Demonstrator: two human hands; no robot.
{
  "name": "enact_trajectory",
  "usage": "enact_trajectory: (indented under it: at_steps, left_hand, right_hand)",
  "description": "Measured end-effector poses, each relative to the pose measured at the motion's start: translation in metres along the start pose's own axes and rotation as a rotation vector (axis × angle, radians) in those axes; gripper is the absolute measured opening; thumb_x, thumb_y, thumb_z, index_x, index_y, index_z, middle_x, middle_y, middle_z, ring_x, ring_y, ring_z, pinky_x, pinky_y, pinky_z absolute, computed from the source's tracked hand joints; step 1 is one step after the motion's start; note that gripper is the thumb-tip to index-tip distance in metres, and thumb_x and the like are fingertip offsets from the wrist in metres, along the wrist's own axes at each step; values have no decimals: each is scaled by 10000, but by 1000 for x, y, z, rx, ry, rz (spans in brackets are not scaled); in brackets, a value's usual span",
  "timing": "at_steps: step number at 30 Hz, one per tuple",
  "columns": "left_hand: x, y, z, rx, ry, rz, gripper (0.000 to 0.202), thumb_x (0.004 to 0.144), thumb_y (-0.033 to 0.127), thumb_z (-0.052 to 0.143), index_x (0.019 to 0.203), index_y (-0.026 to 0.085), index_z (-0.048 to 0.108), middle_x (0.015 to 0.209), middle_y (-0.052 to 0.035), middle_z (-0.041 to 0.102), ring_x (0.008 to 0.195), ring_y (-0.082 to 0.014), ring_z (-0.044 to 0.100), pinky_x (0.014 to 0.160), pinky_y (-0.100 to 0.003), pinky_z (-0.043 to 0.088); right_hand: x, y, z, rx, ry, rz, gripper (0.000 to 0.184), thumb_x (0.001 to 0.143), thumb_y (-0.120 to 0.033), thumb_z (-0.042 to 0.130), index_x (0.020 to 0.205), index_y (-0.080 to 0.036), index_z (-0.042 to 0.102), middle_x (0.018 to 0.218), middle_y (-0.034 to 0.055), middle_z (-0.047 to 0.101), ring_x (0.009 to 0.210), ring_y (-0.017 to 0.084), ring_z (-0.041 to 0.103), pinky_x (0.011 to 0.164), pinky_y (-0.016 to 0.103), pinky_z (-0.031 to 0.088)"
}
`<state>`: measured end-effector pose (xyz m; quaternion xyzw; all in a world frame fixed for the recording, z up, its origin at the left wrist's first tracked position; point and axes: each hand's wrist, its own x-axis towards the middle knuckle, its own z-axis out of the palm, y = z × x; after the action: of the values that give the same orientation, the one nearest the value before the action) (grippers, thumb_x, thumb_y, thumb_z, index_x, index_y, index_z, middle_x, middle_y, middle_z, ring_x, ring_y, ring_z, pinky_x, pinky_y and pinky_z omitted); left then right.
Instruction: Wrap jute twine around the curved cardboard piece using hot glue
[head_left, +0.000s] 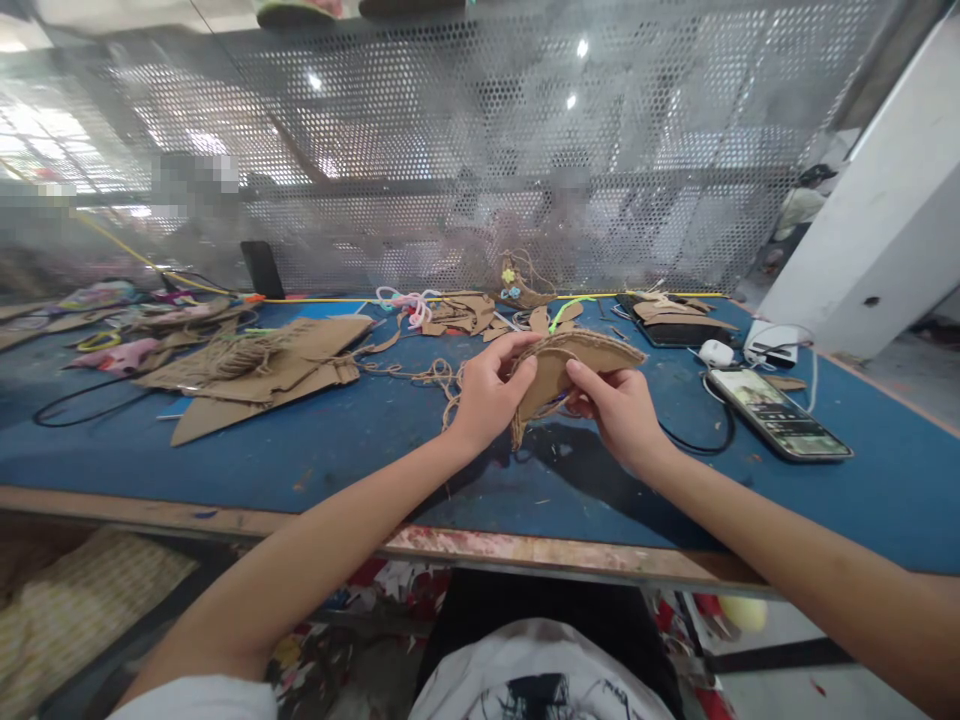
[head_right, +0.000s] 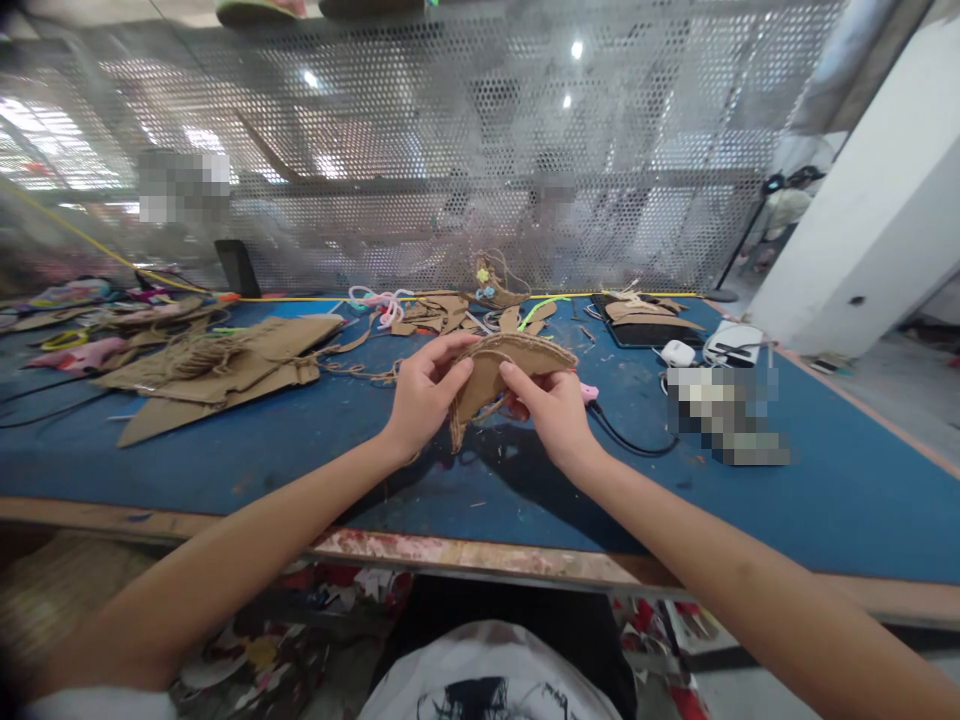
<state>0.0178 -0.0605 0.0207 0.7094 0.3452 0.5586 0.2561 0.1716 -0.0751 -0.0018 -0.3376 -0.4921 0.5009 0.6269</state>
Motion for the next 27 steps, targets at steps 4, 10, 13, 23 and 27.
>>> enact_trajectory:
  at_steps: [4,10,13,23,27]
  left_hand:
    - [1,-3,1,38,6,-1,233,819,199,516,1006,167,651,979,-56,731,877,-167,686,779,-276,547]
    - [0,-2,-1,130,-28,21,278,793,145,524,1049,172,630,1038,-64,722,938,-178,684,800,-284,553]
    - [-1,3,-3,175,-45,48,326,796,162,558,1116,179,617,1069,-68,715,959,-181,683,730,-248,558]
    - [-3,5,-4,267,-4,153,382,783,133,559,1155,196,624,1071,-48,726,931,-158,693,703,-211,567]
    - [-2,4,-4,294,9,195,369,777,138,562,1135,192,635,1033,-43,736,874,-150,699,694,-219,573]
  right_hand:
    - [0,1,0,-32,-12,-32,314,709,-447,735,699,-160,608,493,-43,541,402,64,393,393,214,298]
    - [-1,-4,2,-164,26,7,345,663,-479,735,673,-160,607,477,-34,540,400,77,414,387,218,329]
    - [-2,-10,2,-213,12,12,356,650,-482,730,615,-157,589,446,-33,519,391,75,409,386,217,326]
    - [-5,-18,4,-304,-10,-37,315,668,-450,704,606,-165,583,429,-38,504,391,78,409,389,219,314]
    - [-5,-17,2,-340,-24,-68,288,682,-430,702,635,-164,602,456,-29,536,400,84,426,397,225,325]
